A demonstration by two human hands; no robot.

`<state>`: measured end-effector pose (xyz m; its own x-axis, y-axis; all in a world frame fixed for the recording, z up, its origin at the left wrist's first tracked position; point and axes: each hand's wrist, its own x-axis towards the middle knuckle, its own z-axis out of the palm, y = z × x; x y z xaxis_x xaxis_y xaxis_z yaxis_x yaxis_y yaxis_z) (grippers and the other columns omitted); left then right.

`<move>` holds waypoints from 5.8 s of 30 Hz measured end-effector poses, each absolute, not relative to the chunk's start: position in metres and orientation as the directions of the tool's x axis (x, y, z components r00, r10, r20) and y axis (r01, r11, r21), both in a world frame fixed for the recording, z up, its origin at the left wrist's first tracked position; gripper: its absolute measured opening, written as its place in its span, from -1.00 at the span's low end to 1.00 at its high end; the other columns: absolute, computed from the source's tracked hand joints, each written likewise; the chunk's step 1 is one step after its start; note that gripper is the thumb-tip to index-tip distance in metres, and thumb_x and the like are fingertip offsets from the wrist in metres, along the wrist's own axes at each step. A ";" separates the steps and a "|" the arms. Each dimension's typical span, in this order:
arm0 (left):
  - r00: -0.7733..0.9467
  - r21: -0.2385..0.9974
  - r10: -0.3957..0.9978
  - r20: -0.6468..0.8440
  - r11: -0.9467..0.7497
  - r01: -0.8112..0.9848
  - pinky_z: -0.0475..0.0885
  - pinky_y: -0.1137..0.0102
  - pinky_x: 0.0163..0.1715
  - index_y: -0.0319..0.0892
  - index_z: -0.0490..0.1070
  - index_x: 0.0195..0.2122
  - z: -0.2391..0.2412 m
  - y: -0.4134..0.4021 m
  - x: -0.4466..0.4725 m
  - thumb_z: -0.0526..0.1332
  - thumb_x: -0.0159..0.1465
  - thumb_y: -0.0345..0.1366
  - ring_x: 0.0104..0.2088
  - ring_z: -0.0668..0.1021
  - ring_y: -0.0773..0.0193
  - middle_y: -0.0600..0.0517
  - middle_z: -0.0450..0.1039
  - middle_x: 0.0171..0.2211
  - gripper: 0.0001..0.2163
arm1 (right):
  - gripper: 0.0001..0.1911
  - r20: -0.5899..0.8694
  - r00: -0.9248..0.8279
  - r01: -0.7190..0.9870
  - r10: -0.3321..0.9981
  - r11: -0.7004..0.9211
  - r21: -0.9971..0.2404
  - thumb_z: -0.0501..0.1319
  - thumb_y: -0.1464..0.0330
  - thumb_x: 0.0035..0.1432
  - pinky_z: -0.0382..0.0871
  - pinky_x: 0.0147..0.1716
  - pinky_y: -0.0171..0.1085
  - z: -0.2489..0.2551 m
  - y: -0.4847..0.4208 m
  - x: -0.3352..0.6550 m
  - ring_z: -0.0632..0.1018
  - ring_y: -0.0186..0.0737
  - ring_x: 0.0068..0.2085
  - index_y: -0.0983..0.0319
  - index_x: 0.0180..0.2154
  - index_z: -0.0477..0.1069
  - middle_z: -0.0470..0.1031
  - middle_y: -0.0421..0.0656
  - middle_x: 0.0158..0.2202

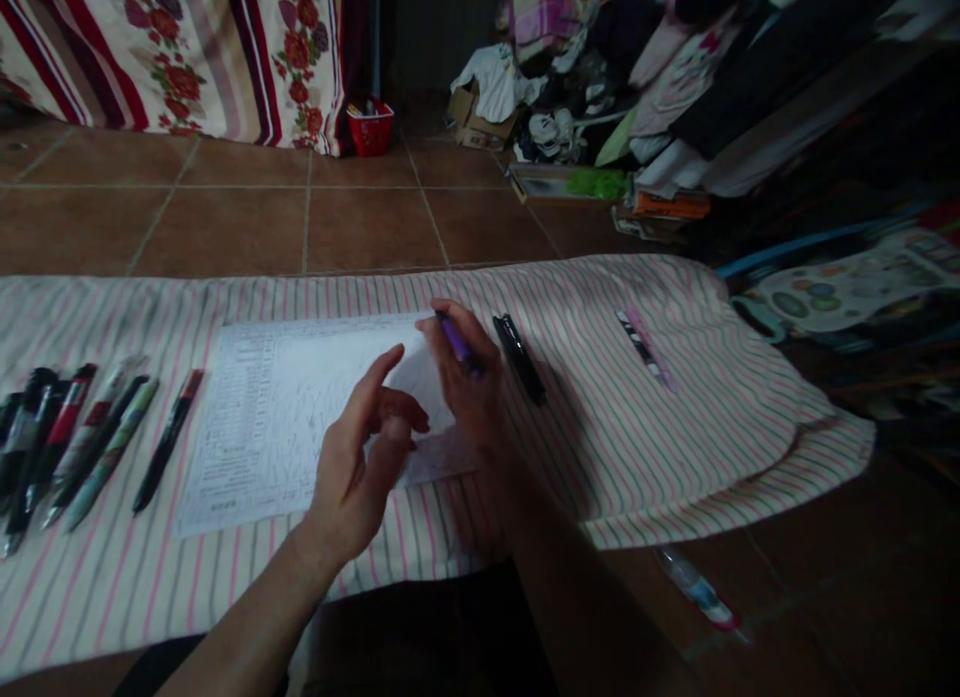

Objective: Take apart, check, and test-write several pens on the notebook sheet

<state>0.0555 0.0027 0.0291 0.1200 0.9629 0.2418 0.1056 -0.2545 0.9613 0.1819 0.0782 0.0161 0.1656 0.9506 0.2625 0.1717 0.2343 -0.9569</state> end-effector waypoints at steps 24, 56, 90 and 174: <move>0.224 0.212 0.949 0.221 -0.271 0.939 0.22 -0.05 0.11 -0.25 0.30 0.13 -0.005 0.035 0.063 0.05 0.29 -0.30 0.24 0.18 -0.20 -0.19 0.24 0.20 -0.61 | -0.73 0.086 0.236 0.140 0.968 0.054 -0.989 0.21 0.18 0.03 0.38 -0.43 -0.34 -0.007 0.128 0.161 0.51 -0.29 -0.44 0.22 -0.29 0.44 0.55 -0.17 -0.45; 0.222 0.191 0.949 0.222 -0.266 0.945 0.17 -0.06 0.15 -0.33 0.30 0.13 -0.005 0.031 0.066 0.05 0.26 -0.36 0.24 0.16 -0.21 -0.21 0.24 0.20 -0.59 | -0.73 0.114 0.230 0.415 0.967 0.008 -0.910 0.11 0.17 0.08 0.30 -0.53 -0.36 -0.014 0.127 0.160 0.50 -0.26 -0.51 0.20 -0.43 0.46 0.47 -0.19 -0.59; 0.218 0.181 0.952 0.217 -0.258 0.949 0.16 -0.07 0.15 -0.32 0.27 0.16 -0.006 0.031 0.067 0.02 0.30 -0.32 0.25 0.15 -0.21 -0.21 0.21 0.21 -0.59 | -0.78 0.140 0.232 0.299 0.962 0.066 -0.952 0.18 0.19 0.03 0.38 -0.39 -0.31 -0.016 0.126 0.157 0.51 -0.26 -0.44 0.20 -0.36 0.42 0.50 -0.19 -0.49; 0.226 0.155 0.944 0.241 -0.267 0.951 0.13 -0.03 0.17 -0.30 0.28 0.15 -0.010 0.029 0.065 0.02 0.31 -0.24 0.26 0.14 -0.16 -0.19 0.20 0.23 -0.58 | -0.72 0.132 0.208 0.947 0.969 -0.166 -0.274 0.08 0.18 0.15 0.16 -0.46 -0.31 0.025 0.069 0.322 0.51 -0.21 -0.43 0.14 -0.32 0.52 0.53 -0.16 -0.48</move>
